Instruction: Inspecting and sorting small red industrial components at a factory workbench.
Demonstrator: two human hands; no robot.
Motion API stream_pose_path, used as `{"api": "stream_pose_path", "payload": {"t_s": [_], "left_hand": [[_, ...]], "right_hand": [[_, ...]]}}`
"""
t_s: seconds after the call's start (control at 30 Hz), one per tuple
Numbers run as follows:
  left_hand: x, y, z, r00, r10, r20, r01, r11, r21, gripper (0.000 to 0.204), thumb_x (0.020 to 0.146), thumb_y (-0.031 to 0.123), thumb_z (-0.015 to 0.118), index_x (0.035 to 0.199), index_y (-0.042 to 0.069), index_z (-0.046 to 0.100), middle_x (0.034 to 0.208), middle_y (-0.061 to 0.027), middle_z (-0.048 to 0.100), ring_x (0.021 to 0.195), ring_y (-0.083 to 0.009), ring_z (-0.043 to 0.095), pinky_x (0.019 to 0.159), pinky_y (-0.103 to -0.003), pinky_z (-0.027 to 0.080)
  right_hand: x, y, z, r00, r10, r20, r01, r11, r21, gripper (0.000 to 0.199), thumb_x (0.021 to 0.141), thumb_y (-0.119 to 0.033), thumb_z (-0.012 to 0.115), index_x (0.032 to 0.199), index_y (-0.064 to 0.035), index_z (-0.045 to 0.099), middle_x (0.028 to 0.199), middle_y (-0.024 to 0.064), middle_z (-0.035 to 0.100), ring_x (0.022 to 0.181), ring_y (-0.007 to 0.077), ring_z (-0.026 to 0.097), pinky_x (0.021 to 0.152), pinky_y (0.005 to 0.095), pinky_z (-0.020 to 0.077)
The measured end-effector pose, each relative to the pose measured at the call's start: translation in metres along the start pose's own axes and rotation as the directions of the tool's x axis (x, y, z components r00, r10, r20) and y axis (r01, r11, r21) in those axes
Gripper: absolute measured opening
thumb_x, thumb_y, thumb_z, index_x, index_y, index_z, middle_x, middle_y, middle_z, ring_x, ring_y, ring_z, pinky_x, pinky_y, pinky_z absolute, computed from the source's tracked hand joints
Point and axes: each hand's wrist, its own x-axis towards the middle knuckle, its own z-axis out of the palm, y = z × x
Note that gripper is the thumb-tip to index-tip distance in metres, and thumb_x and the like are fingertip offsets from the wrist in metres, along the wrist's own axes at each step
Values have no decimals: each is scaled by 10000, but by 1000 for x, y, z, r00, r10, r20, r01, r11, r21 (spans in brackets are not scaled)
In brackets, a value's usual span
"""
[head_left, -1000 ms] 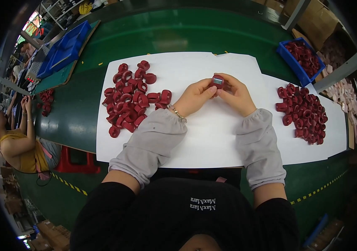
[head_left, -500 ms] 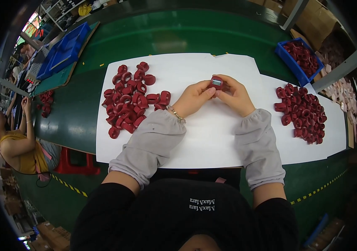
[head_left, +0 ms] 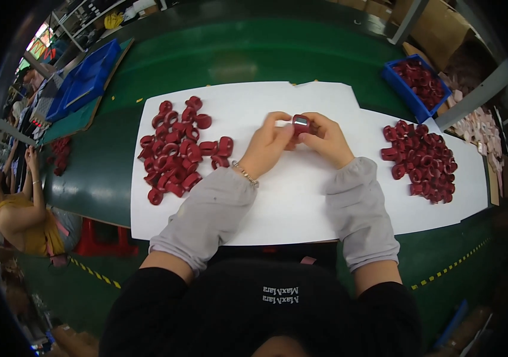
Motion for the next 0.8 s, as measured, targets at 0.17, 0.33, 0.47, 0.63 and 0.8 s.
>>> {"api": "stream_pose_path", "payload": {"t_s": [0.17, 0.33, 0.47, 0.63, 0.8], "left_hand": [[-8, 11, -9, 978, 75, -196, -25, 969, 247, 238, 920, 223, 518, 1024, 11, 497, 794, -71, 624, 699, -104, 577, 657, -235, 473], [-20, 37, -12, 986, 155, -58, -99, 833, 544, 207, 855, 183, 601, 959, 7, 567, 817, -90, 614, 728, -148, 577, 657, -271, 461], [-40, 60, -37, 929, 355, 108, -246, 370, 896, 207, 751, 156, 662, 932, 61, 633, 805, -111, 562, 825, -282, 541, 724, -384, 429], [-68, 71, -63, 998, 39, 43, -37, -125, 991, 211, 718, 200, 682, 919, 140, 655, 824, -81, 532, 805, -259, 526, 686, -393, 402], [-55, 63, -66, 989, 131, 74, -71, -22, 997, 207, 717, 217, 695, 875, 104, 624, 774, -107, 561, 754, -264, 558, 650, -395, 433]], "right_hand": [[4, -11, -41, 981, 125, -149, -74, 948, 310, 239, 839, -175, 559, 1044, -52, 551, 920, 49, 591, 706, 135, 550, 664, 241, 431], [5, -34, -79, 720, -150, -678, 542, 732, 413, 429, 925, -293, 509, 1277, -69, 412, 1299, 75, 457, 1068, 196, 476, 845, 316, 393], [-6, -8, -71, 771, -45, -635, 367, 846, 385, 481, 925, -241, 504, 1337, -53, 343, 1264, 102, 483, 1024, 198, 503, 850, 310, 395], [5, -7, -33, 906, -27, -422, 53, 997, 51, 398, 894, -149, 512, 1266, -18, 461, 1016, 81, 607, 815, 125, 564, 757, 260, 447], [5, 9, -20, 960, -129, -247, 68, 968, -241, 299, 867, -81, 545, 1152, 8, 564, 909, 46, 620, 792, 101, 566, 719, 228, 467]]}}
